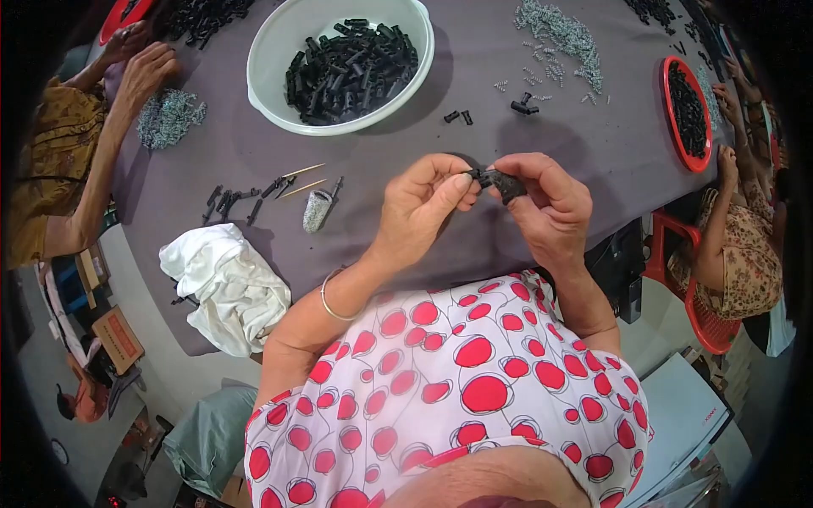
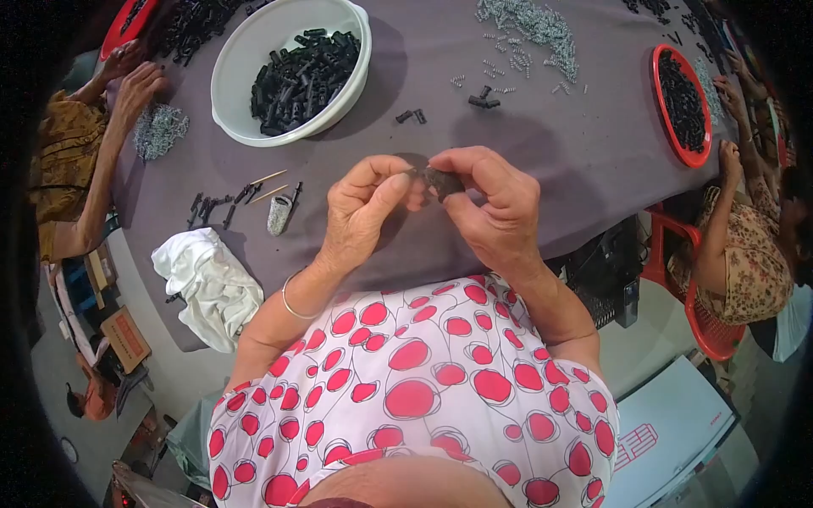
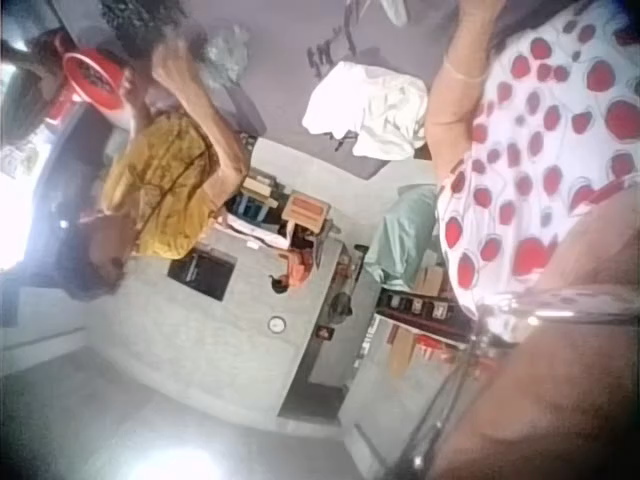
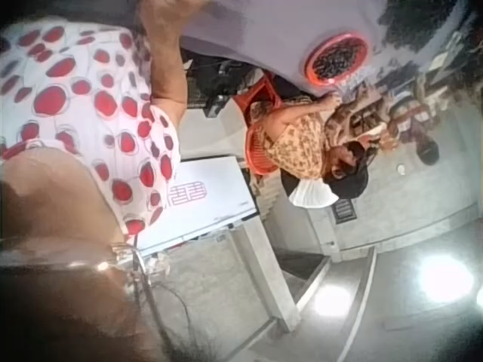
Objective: Assembling small black plastic components by hand at a workshop table.
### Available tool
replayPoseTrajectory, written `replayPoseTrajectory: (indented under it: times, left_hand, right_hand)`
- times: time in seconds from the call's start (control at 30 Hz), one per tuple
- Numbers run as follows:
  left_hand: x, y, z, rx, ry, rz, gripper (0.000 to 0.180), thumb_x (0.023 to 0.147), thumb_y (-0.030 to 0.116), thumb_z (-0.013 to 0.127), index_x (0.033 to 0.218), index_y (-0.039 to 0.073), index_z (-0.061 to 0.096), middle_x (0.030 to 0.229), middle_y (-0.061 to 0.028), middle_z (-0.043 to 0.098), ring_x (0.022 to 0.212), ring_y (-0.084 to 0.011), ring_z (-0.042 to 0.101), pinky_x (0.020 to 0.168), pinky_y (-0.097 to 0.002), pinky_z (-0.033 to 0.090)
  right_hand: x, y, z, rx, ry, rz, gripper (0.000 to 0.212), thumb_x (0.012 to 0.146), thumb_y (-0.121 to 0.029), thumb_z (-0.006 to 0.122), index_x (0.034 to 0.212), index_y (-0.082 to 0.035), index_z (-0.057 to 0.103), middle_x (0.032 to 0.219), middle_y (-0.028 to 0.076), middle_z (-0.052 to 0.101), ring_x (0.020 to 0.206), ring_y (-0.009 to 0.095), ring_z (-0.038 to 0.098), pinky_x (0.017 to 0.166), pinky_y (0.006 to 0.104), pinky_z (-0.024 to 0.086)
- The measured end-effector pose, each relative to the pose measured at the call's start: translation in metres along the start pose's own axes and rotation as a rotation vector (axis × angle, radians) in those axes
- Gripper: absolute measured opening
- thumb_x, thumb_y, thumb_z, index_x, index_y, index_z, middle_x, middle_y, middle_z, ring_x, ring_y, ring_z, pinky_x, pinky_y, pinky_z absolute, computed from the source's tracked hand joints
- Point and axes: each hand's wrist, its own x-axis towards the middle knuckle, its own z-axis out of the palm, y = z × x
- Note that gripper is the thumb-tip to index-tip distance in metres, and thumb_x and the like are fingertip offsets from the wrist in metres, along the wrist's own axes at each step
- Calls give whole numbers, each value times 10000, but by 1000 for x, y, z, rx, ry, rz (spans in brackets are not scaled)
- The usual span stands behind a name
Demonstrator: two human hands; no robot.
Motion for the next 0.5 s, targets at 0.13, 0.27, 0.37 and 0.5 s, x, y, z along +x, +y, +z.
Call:
replayPoseTrajectory:
  times: [0.13, 0.27, 0.37, 0.5]
  left_hand:
    - [-2, 3, 1, 67, 20, -11, 159, 943, 71, 508, 1052, -42, 536, 906, -78, 613, 791, -118, 558, 761, -275, 478]
    - [-2, 4, 1, 146, 11, -14, 158, 943, 74, 511, 1052, -37, 536, 909, -64, 616, 789, -94, 553, 747, -246, 474]
    - [-3, 6, 3, 236, 37, -20, 148, 945, 86, 513, 1033, -30, 539, 884, -45, 610, 759, -79, 537, 718, -225, 464]
    - [-3, 1, 5, 314, 64, 28, 126, 947, 114, 517, 989, -2, 540, 762, 21, 525, 673, -34, 464, 595, -182, 405]
  right_hand:
    - [0, 3, 1, -6, -3, -24, 284, 691, 147, 568, 943, 27, 618, 874, 84, 638, 770, 142, 650, 686, 238, 522]
    - [0, 3, 1, -70, -22, -60, 291, 682, 146, 571, 943, 28, 618, 865, 95, 637, 750, 145, 647, 674, 241, 521]
    - [0, 4, 2, -56, -15, -47, 288, 678, 145, 574, 938, 29, 618, 855, 100, 637, 735, 148, 644, 669, 238, 517]
    - [0, 5, 2, -120, -20, -40, 276, 685, 148, 566, 930, 33, 617, 851, 88, 637, 744, 136, 645, 672, 232, 516]
